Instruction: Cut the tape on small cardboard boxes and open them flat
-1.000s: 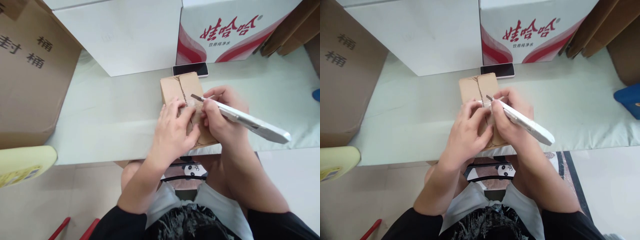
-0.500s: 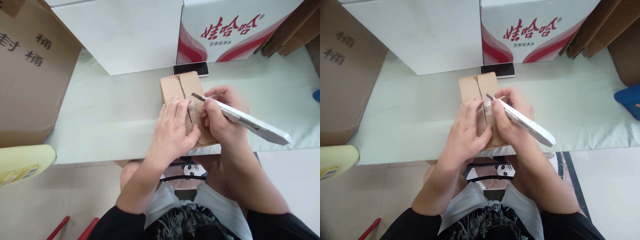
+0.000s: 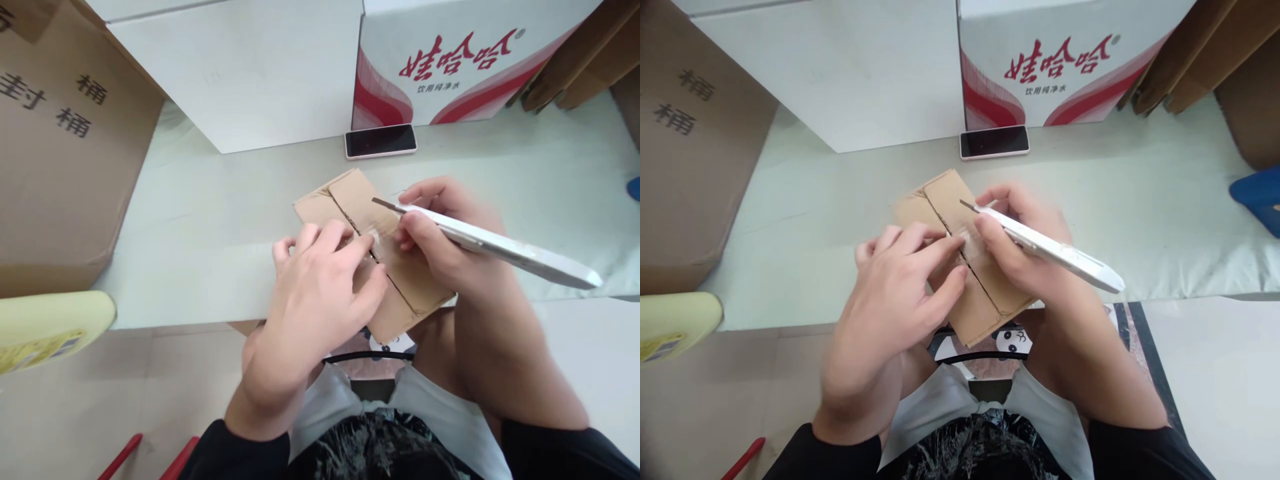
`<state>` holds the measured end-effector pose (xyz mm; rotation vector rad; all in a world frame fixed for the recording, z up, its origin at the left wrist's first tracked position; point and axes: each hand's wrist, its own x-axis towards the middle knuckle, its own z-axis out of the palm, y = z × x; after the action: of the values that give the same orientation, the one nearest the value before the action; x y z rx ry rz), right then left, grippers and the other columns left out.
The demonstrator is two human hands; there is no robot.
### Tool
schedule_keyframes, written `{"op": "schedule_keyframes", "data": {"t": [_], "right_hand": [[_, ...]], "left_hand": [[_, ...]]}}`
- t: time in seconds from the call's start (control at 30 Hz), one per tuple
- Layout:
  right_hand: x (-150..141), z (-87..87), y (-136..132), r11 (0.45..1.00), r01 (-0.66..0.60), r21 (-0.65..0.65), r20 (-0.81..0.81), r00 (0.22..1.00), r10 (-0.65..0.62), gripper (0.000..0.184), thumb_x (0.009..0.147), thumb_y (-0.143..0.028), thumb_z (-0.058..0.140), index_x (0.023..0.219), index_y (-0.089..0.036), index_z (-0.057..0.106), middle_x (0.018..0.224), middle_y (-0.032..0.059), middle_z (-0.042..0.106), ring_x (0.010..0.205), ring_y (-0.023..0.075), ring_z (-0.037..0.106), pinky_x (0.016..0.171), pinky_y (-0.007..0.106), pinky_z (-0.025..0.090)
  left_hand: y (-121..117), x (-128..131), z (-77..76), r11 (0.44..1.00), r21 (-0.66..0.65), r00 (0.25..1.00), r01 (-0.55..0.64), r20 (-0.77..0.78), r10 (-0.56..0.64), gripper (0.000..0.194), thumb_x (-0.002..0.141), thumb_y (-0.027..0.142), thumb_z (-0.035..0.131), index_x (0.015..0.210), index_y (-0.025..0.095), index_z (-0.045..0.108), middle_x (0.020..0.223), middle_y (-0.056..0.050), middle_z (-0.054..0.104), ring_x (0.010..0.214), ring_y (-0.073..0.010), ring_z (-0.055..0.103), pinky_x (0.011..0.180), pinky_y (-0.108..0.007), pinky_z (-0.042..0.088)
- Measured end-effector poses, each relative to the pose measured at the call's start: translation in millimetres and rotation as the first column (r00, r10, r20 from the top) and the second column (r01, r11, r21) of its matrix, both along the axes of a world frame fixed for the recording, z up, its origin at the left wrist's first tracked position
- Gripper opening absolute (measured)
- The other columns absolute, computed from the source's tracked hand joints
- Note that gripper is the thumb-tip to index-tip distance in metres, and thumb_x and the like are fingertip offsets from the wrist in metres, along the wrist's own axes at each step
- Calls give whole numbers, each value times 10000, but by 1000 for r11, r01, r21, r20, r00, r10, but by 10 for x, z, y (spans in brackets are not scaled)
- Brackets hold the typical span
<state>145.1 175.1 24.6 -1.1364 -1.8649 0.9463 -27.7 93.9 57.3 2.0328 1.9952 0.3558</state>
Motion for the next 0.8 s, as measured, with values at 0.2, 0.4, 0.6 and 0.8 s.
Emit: {"op": "schedule_keyframes", "data": {"t": [0.2, 0.4, 0.6, 0.8], "right_hand": [[112, 260, -170, 1000, 25, -2, 31, 999, -25, 137, 951, -391, 664, 1020, -279, 699, 734, -34, 693, 632, 139, 628, 584, 297, 451], [57, 345, -344, 995, -18, -97, -7, 1000, 17, 96, 927, -253, 625, 849, -242, 681, 668, -42, 629, 590, 107, 541, 536, 266, 391], [-4, 191, -303, 996, -86, 17, 84, 993, 84, 63, 846, -240, 609, 785, -252, 605, 555, -46, 590, 439, 98, 453, 450, 258, 363], [-31, 113, -298, 993, -72, 89, 174, 983, 55, 19, 847, -255, 636, 863, -263, 630, 620, -43, 669, 457, 103, 522, 456, 249, 378]], "left_hand": [[189, -215, -203, 992, 38, 989, 124, 73, -126, 348, 900, 190, 515, 1093, 349, 758, 1438, -9, 605, 1565, -401, 281, 1257, -725, 149], [250, -333, -282, 984, 29, 979, 178, 94, -180, 418, 898, 169, 503, 1163, 379, 748, 1494, 9, 581, 1584, -395, 261, 1269, -698, 151], [240, -327, -318, 982, 53, 977, 181, 102, -186, 422, 894, 186, 513, 1182, 392, 741, 1501, 12, 583, 1582, -413, 251, 1247, -728, 154], [259, -303, -316, 983, 51, 977, 176, 114, -181, 437, 886, 187, 498, 1194, 396, 729, 1504, 38, 596, 1573, -439, 258, 1227, -757, 153]]}}
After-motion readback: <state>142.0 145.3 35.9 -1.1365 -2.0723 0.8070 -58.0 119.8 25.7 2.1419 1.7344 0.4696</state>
